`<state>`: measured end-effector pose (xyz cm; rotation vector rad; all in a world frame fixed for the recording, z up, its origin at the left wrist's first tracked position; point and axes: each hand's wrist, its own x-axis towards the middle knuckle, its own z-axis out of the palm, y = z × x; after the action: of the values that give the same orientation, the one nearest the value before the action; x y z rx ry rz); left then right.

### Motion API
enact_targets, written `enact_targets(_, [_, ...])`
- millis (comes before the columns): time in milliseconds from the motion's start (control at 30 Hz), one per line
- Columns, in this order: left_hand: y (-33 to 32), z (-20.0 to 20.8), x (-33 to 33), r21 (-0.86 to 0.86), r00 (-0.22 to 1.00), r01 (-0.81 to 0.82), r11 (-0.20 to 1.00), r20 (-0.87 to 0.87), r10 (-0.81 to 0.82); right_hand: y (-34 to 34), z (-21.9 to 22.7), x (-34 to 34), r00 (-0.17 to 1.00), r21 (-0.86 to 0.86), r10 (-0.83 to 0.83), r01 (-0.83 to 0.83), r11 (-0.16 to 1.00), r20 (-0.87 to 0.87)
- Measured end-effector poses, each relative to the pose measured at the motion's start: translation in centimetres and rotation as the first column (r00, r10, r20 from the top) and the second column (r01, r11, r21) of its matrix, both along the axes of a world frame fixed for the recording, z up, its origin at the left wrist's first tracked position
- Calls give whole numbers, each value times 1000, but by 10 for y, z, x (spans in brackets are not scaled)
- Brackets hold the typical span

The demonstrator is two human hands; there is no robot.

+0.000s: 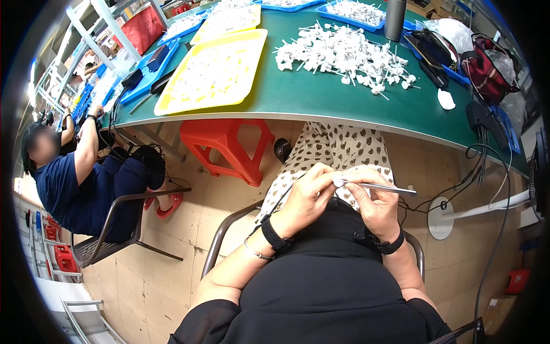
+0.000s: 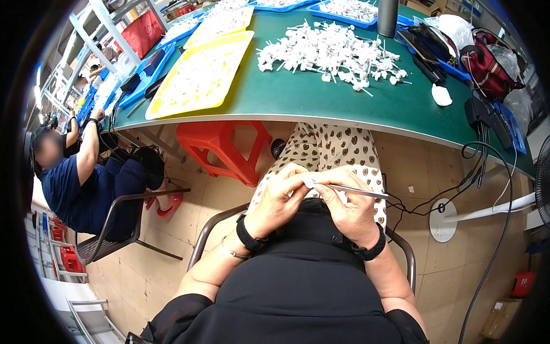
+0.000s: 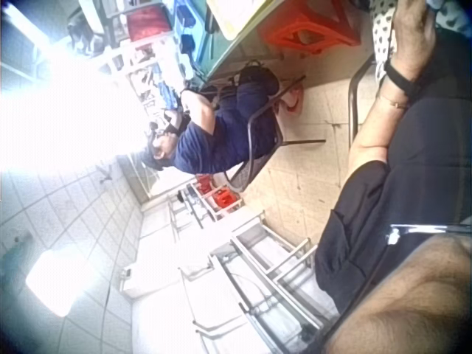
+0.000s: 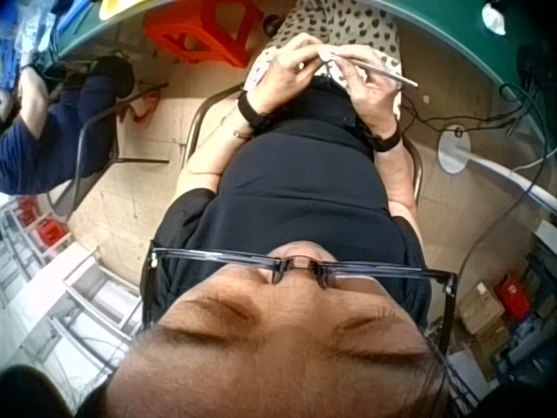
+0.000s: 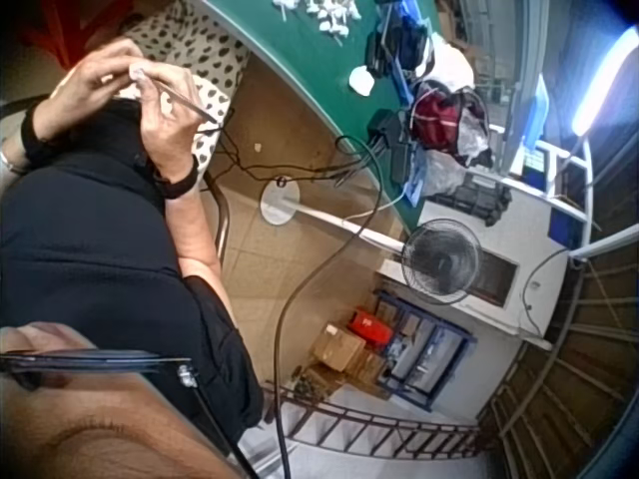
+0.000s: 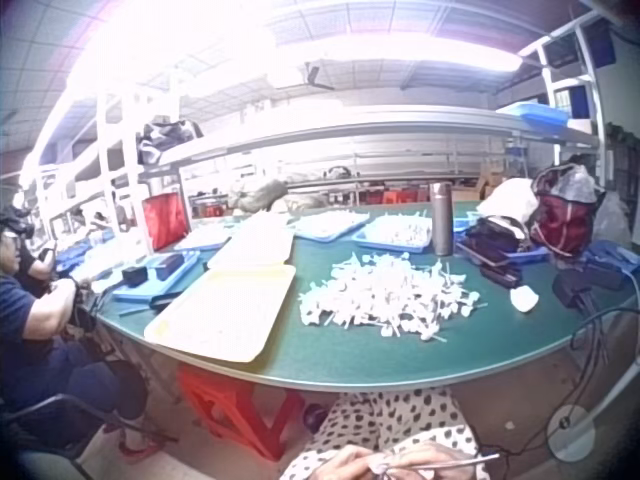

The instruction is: The person sits at a green workbench and uses tweezers to pick up small white plastic components from a pile. They manipulate each component with the tweezers and their fingers, then place the finished items into a yellow tray. The process is repetitive, involving picking, adjusting, and placing individual units.

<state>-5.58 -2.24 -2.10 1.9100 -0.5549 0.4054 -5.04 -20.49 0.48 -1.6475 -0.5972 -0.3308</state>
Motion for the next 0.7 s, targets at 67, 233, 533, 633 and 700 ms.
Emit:
enact_targets(67, [0, 0, 0, -1, 1000, -2, 1000, -7, 2, 0, -2, 0, 1000, 4, -12, 12, 1000, -11])
enact_targets(233, [-1, 2, -1, -3, 1000, -13, 1000, 3, 13, -1, -3, 0, 998, 16, -2, 3, 1000, -67])
enact_targets(533, [-3, 1, 1, -19, 1000, -5, 1000, 27, 5, 0, -8, 1, 998, 31, -21, 22, 999, -58])
enact_targets(633, [-3, 1, 0, -20, 1000, 5, 1000, 17, -5, 1, -6, -1, 998, 40, -52, 54, 998, -43])
enact_targets(700, [-2, 2, 0, -26, 1000, 17, 1000, 2, -16, 0, -7, 0, 997, 37, -47, 49, 998, -55])
